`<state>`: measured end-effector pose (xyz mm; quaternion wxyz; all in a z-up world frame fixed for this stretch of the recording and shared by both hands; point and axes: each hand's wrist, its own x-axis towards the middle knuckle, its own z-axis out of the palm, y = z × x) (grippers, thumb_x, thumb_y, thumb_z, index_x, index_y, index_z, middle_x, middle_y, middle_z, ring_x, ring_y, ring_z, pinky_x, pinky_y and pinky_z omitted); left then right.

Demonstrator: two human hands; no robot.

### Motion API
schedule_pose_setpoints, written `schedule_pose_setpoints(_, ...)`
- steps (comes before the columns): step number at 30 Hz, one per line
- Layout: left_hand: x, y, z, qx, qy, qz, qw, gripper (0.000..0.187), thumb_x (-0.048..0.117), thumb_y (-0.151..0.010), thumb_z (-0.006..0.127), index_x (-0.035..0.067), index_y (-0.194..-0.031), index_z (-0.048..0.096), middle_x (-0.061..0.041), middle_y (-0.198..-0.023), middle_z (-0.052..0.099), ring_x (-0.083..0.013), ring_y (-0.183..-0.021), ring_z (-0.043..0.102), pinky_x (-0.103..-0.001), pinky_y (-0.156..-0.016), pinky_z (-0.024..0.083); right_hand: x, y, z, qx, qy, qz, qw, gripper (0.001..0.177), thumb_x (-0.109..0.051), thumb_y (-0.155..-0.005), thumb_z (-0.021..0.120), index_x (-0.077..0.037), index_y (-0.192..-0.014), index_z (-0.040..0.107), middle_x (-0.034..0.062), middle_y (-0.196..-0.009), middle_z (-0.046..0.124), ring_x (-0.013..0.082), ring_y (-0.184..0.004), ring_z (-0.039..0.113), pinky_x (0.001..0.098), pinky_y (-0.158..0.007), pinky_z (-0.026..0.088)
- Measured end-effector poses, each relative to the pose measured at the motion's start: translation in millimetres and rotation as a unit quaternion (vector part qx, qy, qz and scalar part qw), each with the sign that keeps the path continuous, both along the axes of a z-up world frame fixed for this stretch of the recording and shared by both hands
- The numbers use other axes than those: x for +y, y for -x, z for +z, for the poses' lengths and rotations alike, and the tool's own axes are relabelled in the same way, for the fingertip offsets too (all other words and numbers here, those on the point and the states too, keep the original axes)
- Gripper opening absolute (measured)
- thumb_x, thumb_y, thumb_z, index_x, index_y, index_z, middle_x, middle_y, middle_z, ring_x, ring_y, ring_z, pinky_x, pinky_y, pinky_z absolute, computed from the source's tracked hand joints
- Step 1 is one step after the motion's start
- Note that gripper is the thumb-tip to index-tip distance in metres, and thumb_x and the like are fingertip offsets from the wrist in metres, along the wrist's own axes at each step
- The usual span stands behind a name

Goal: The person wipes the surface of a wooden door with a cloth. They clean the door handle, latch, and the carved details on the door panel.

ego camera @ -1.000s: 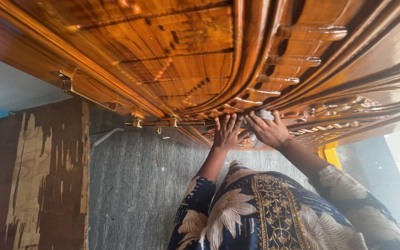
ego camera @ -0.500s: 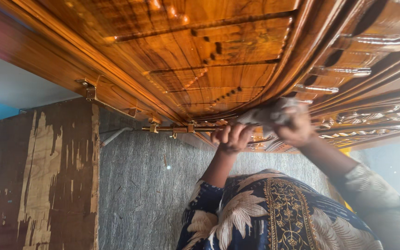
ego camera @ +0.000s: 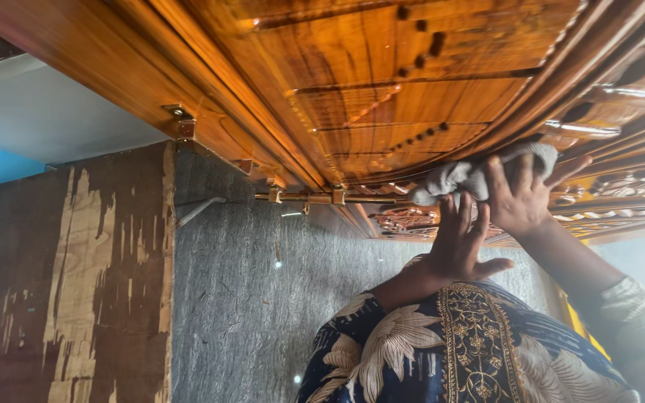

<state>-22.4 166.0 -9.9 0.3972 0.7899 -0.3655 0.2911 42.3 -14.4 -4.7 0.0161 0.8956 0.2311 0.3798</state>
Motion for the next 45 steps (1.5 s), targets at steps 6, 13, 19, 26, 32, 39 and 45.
schedule_pose_setpoints(6,55.9,-55.7,-45.6,-0.072,-0.100,0.181,0.976,0.112,0.081,-0.098,0.028,0.000,-0.164,-0.012,-0.038,-0.166,-0.005,-0.0482,-0.154,-0.007,-0.065,-0.124,-0.004,87.0,-21.5,-15.8,0.073,0.138,-0.041,0.987,0.071,-0.066,-0.102,0.037,-0.031,-0.164,0.042,0.0180,-0.160,0.042,0.0438,-0.145,0.043,0.0832,-0.097,-0.011)
schedule_pose_setpoints(13,74.9,-19.1,-89.0,0.078,-0.148,0.143,0.975,0.108,0.081,-0.101,0.020,0.001,-0.166,-0.011,-0.034,-0.169,-0.008,-0.0503,-0.162,-0.003,-0.066,-0.132,0.013,108.0,-17.0,-45.8,0.394,0.144,-0.031,0.907,0.068,-0.060,-0.097,0.024,-0.039,-0.162,0.015,-0.0017,-0.162,0.033,0.0310,-0.134,0.045,0.0889,-0.093,0.001)
schedule_pose_setpoints(19,57.5,-60.6,-28.2,-0.120,-0.065,0.076,0.988,0.104,0.078,-0.104,0.033,0.003,-0.168,0.000,-0.029,-0.171,0.002,-0.0446,-0.163,0.005,-0.064,-0.130,0.017,70.1,-8.5,-22.0,0.012,0.071,-0.072,0.995,0.079,-0.067,-0.107,0.037,-0.015,-0.165,0.054,0.0271,-0.153,0.048,0.0481,-0.143,0.043,0.0848,-0.096,-0.016)
schedule_pose_setpoints(26,142.4,-75.6,21.4,-0.221,-0.105,0.246,0.938,0.097,0.071,-0.107,0.029,-0.009,-0.160,0.014,-0.034,-0.161,0.020,-0.0423,-0.160,0.017,-0.065,-0.125,0.036,157.4,-24.8,39.4,0.131,0.166,-0.015,0.977,0.069,-0.059,-0.103,0.044,-0.033,-0.167,0.036,0.0115,-0.158,0.045,0.0335,-0.148,0.043,0.0875,-0.100,-0.007)
schedule_pose_setpoints(32,163.6,-50.6,10.2,-0.056,-0.123,0.321,0.937,0.073,0.064,-0.096,0.043,0.007,-0.139,0.060,-0.011,-0.128,0.062,-0.0267,-0.113,0.055,-0.049,-0.100,0.038,158.5,-5.9,15.7,0.275,0.079,0.029,0.958,0.089,-0.058,-0.075,0.060,-0.035,-0.156,0.030,0.0003,-0.158,0.043,0.0277,-0.135,0.054,0.0895,-0.093,0.014)
schedule_pose_setpoints(39,132.1,-67.7,-2.2,-0.071,-0.025,0.179,0.981,0.028,0.029,-0.100,0.073,0.008,-0.117,0.073,-0.003,-0.099,0.067,-0.0190,-0.098,0.059,-0.041,-0.097,0.046,69.6,2.3,-0.3,0.016,-0.055,-0.065,0.996,0.069,-0.045,-0.097,0.065,-0.006,-0.148,0.040,0.0349,-0.126,0.056,0.0498,-0.114,0.059,0.0762,-0.082,0.040)
schedule_pose_setpoints(45,165.4,-81.9,28.9,-0.145,0.109,0.215,0.960,0.023,0.007,-0.084,0.082,0.016,-0.100,0.066,0.000,-0.092,0.067,-0.0192,-0.089,0.060,-0.038,-0.090,0.046,118.9,-19.0,52.4,0.071,-0.104,0.116,0.985,0.076,-0.037,-0.107,0.060,0.007,-0.156,0.023,0.0461,-0.138,0.048,0.0614,-0.129,0.054,0.0765,-0.097,0.045)
